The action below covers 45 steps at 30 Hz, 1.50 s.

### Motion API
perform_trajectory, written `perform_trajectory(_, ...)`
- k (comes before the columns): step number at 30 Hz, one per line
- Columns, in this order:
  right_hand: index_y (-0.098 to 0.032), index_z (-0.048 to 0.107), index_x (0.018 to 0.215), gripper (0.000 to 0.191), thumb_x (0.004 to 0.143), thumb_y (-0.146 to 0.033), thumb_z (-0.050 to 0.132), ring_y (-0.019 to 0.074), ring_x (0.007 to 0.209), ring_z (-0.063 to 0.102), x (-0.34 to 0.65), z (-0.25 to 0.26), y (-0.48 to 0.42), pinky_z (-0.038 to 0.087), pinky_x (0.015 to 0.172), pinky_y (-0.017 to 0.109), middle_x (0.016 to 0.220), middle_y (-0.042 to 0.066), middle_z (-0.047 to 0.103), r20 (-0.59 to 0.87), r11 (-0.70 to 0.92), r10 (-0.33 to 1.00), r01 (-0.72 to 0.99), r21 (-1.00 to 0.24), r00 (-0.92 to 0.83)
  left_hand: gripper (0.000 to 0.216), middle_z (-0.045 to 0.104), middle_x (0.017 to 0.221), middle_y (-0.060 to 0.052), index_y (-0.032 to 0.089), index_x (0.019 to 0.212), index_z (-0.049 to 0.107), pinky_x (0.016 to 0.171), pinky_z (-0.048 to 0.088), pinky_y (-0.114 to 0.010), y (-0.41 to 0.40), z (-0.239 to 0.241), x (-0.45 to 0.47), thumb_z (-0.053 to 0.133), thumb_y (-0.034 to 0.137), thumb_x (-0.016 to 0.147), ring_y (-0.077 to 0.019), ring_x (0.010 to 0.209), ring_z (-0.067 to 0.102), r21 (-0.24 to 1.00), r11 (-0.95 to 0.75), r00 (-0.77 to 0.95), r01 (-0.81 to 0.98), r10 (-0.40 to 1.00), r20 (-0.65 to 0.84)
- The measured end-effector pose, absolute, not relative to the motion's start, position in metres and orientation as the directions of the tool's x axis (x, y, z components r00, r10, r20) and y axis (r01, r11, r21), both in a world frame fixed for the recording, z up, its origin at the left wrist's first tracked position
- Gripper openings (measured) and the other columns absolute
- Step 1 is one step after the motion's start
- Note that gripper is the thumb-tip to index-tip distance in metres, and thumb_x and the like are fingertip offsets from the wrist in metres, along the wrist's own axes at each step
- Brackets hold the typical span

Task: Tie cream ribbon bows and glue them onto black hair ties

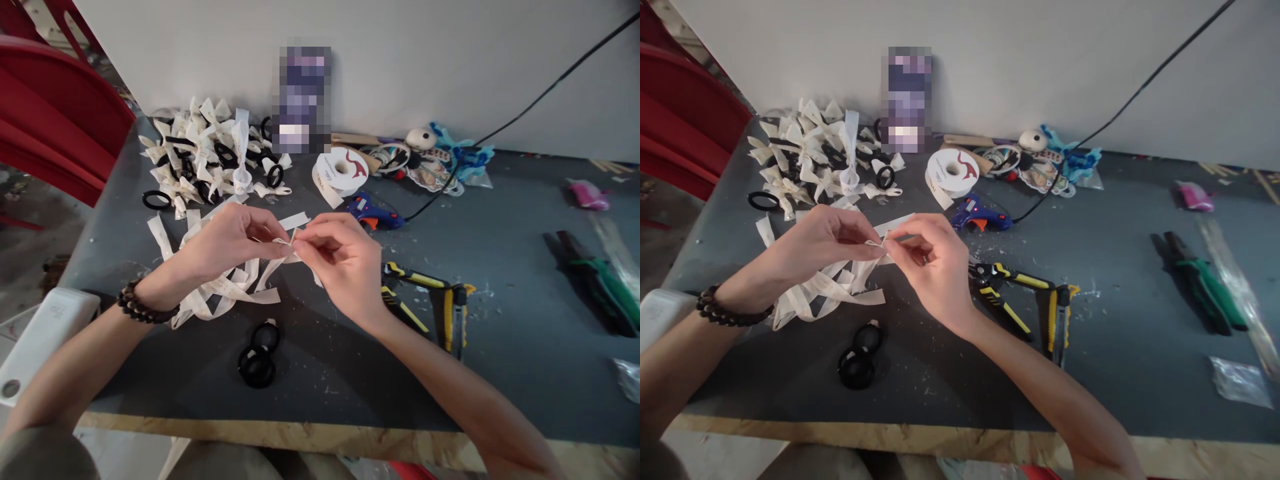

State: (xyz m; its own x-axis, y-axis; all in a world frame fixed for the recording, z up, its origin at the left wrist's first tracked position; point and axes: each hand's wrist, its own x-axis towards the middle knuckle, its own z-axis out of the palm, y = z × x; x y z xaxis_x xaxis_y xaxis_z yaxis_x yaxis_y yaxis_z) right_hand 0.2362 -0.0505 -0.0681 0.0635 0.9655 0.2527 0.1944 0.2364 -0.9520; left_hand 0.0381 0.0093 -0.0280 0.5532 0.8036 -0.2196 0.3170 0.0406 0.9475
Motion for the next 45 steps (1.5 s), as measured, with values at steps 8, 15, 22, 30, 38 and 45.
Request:
perform_trajectory(8,-0.027,0.083,0.097,0.008,0.093,-0.029,0.078,0.0162,0.082,0.069,0.242,-0.072,-0.049,0.055,0.063,0.031,0.108,0.003,0.074,0.317,0.3,0.948,0.373,-0.878,-0.018,0.016,0.077,0.074,-0.005,0.017,0.089,0.079,0.056,0.046,-0.022,0.01,-0.024,0.038,0.081,0.032,0.085,-0.014,0.067,0.069,0.923,0.043,0.526,0.382,0.811,-0.256)
perform_trajectory(15,-0.023,0.08,0.089,0.011,0.095,-0.029,0.072,0.0106,0.064,0.06,0.243,-0.069,-0.047,0.051,0.059,0.032,0.115,0.005,0.071,0.301,0.314,0.948,0.471,-0.824,-0.104,0.012,0.078,0.07,-0.003,0.018,0.084,0.082,0.053,0.047,-0.022,0.008,-0.021,0.039,0.082,0.03,0.082,-0.0146,0.061,0.069,0.88,-0.073,0.507,0.468,0.839,-0.2)
perform_trajectory(22,-0.02,0.076,0.087,0.012,0.095,-0.023,0.068,0.0098,0.064,0.054,0.244,-0.073,-0.046,0.047,0.057,0.033,0.127,0.007,0.067,0.22,0.266,0.963,0.439,-0.858,-0.155,0.005,0.078,0.068,0.0,0.021,0.079,0.084,0.058,0.049,-0.024,0.003,-0.023,0.04,0.082,0.025,0.081,-0.0141,0.059,0.07,0.778,-0.291,0.49,0.558,0.871,-0.026)
perform_trajectory(30,-0.021,0.074,0.087,0.015,0.097,-0.027,0.065,0.0253,0.112,0.065,0.249,-0.079,-0.04,0.056,0.082,0.039,0.132,0.011,0.063,0.165,0.262,0.952,0.414,-0.872,-0.256,0.004,0.078,0.068,0.002,0.022,0.078,0.082,0.063,0.051,-0.025,0.002,-0.026,0.04,0.083,0.018,0.079,-0.0143,0.061,0.071,0.736,-0.388,0.514,0.555,0.855,0.064)
perform_trajectory(38,-0.02,0.071,0.085,0.013,0.095,-0.018,0.064,0.0238,0.101,0.069,0.245,-0.081,-0.041,0.056,0.092,0.045,0.119,0.01,0.069,0.208,0.292,0.954,0.496,-0.818,-0.218,0.005,0.08,0.074,0.0,0.02,0.08,0.081,0.063,0.054,-0.025,-0.003,-0.025,0.045,0.077,0.02,0.082,-0.017,0.068,0.076,0.801,-0.28,0.496,0.529,0.868,-0.024)
perform_trajectory(45,-0.021,0.069,0.086,0.014,0.098,-0.027,0.065,0.0258,0.104,0.071,0.244,-0.075,-0.043,0.058,0.093,0.045,0.124,0.011,0.069,0.287,0.345,0.939,0.53,-0.775,-0.191,0.008,0.077,0.073,-0.003,0.019,0.079,0.078,0.057,0.049,-0.025,0.004,-0.026,0.042,0.079,0.027,0.082,-0.0148,0.064,0.07,0.904,-0.048,0.502,0.425,0.844,-0.19)
